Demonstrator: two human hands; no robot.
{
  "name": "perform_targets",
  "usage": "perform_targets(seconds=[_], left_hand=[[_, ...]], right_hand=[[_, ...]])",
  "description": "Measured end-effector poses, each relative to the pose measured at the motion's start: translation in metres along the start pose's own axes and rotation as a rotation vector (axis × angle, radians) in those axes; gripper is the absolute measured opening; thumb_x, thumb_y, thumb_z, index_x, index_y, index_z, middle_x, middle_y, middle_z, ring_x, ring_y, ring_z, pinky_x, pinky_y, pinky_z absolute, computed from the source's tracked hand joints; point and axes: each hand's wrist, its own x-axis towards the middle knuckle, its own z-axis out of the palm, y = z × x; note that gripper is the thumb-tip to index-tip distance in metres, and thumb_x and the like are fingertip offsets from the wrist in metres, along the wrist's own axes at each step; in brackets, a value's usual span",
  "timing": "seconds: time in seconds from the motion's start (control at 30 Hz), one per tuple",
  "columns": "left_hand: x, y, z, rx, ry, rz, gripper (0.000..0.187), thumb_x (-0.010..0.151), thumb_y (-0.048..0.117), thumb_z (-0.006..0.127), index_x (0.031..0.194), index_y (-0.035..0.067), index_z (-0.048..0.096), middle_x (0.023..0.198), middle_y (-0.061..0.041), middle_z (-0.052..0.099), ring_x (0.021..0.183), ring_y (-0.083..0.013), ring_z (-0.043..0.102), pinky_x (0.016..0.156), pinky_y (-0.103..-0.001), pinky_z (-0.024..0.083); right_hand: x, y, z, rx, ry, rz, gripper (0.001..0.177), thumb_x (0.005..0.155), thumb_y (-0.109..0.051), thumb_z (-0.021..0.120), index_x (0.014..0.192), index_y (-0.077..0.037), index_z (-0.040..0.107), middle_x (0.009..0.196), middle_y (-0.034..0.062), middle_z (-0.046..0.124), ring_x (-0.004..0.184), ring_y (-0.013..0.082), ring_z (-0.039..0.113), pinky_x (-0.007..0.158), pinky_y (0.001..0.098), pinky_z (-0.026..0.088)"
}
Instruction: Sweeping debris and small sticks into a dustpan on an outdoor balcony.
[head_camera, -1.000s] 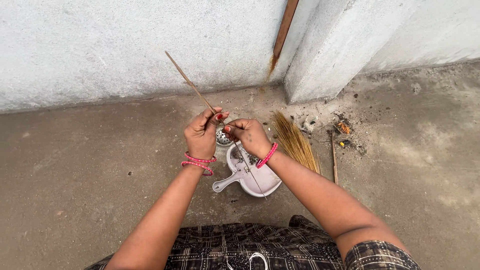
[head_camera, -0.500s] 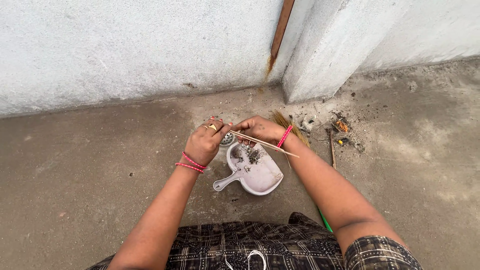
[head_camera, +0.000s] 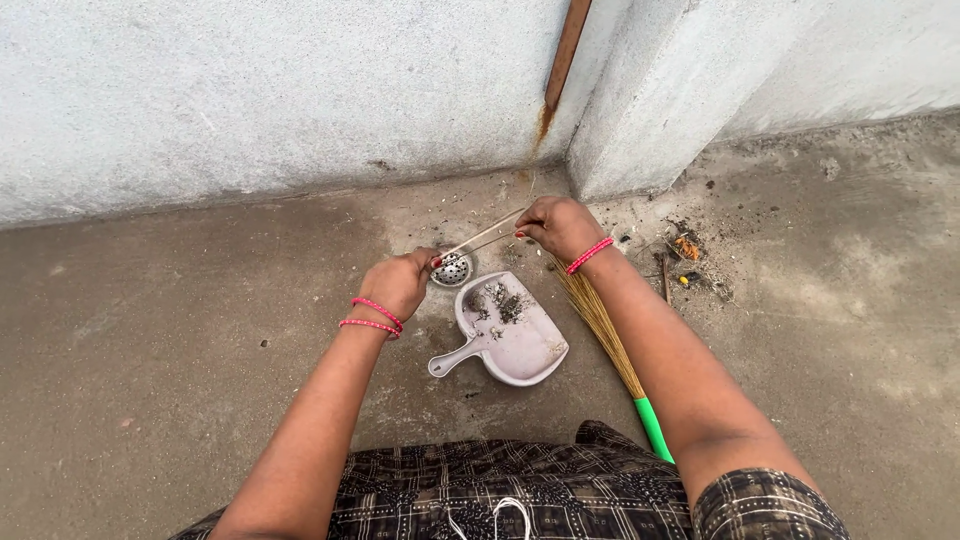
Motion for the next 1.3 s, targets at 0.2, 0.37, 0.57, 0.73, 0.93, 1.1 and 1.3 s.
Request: perform_targets(seconds=[0.2, 0.37, 0.57, 0.73, 0.93, 1.1, 1.3], left_hand=[[0.001, 0.024, 0.019, -0.117, -0.022, -0.010, 0.021, 0.100, 0.029, 0.054, 0.105, 0.016, 0.070, 0.093, -0.018, 0.074, 0.090, -0.0410, 0.070, 0.080, -0.054, 0.054], [-0.013, 0.068, 0.038, -0.477, 0.075, -0.109, 0.021, 0.102, 0.027, 0.056, 0.102, 0.010, 0.069, 0.077, -0.018, 0.071, 0.068, -0.0344, 0.071, 0.063, -0.048, 0.055], [-0.016, 0.074, 0.045, -0.605, -0.006, -0.232, 0.022, 0.103, 0.024, 0.055, 0.103, 0.008, 0.069, 0.061, -0.009, 0.067, 0.048, -0.0176, 0.068, 0.052, -0.038, 0.054], [0.001, 0.053, 0.078, -1.022, -0.111, -0.247, 0.028, 0.106, 0.023, 0.049, 0.126, 0.012, 0.064, 0.074, -0.002, 0.067, 0.055, -0.0121, 0.065, 0.048, -0.031, 0.052], [0.019, 0.019, 0.102, -1.340, -0.112, -0.250, 0.031, 0.106, 0.019, 0.052, 0.129, 0.012, 0.072, 0.068, 0.001, 0.054, 0.053, -0.0106, 0.049, 0.046, -0.028, 0.041], [0.014, 0.016, 0.062, -0.462, 0.100, -0.221, 0.020, 0.099, 0.023, 0.058, 0.096, 0.013, 0.076, 0.087, -0.012, 0.074, 0.083, -0.0309, 0.072, 0.075, -0.046, 0.054], [0.006, 0.029, 0.052, -0.332, 0.076, -0.151, 0.017, 0.099, 0.023, 0.059, 0.094, 0.012, 0.071, 0.088, -0.018, 0.073, 0.087, -0.0401, 0.070, 0.078, -0.052, 0.053]], right_hand=[[-0.006, -0.032, -0.009, -0.164, 0.350, -0.061, 0.017, 0.095, -0.025, 0.074, 0.096, -0.008, 0.079, 0.094, 0.0090, 0.075, 0.085, 0.0296, 0.072, 0.074, 0.0407, 0.057], [0.012, -0.027, 0.024, 0.373, 0.445, 0.280, 0.014, 0.097, -0.018, 0.070, 0.099, -0.005, 0.076, 0.092, 0.0105, 0.077, 0.079, 0.0208, 0.076, 0.071, 0.0353, 0.061], [0.022, -0.044, 0.049, 1.269, 0.372, 0.619, 0.018, 0.101, 0.000, 0.052, 0.119, 0.001, 0.054, 0.102, 0.0200, 0.076, 0.088, 0.0276, 0.078, 0.073, 0.0373, 0.065], [0.019, -0.055, 0.059, 1.451, 0.428, 0.567, 0.045, 0.095, 0.011, 0.048, 0.137, -0.001, 0.036, 0.113, 0.0270, 0.070, 0.100, 0.0347, 0.076, 0.083, 0.0404, 0.067], [0.013, -0.043, 0.084, 1.300, 0.378, 0.395, 0.060, 0.093, 0.011, 0.063, 0.147, 0.001, 0.038, 0.122, 0.0289, 0.061, 0.108, 0.0376, 0.070, 0.090, 0.0437, 0.064], [-0.008, -0.096, 0.000, -0.381, 0.488, -0.402, 0.062, 0.087, -0.018, 0.069, 0.143, -0.001, 0.048, 0.141, 0.0252, 0.057, 0.130, 0.0427, 0.055, 0.110, 0.0553, 0.039], [-0.007, -0.053, 0.031, -0.459, 0.140, -0.489, 0.031, 0.091, -0.018, 0.067, 0.120, -0.008, 0.070, 0.110, 0.0076, 0.068, 0.113, 0.0251, 0.065, 0.105, 0.0461, 0.051]])
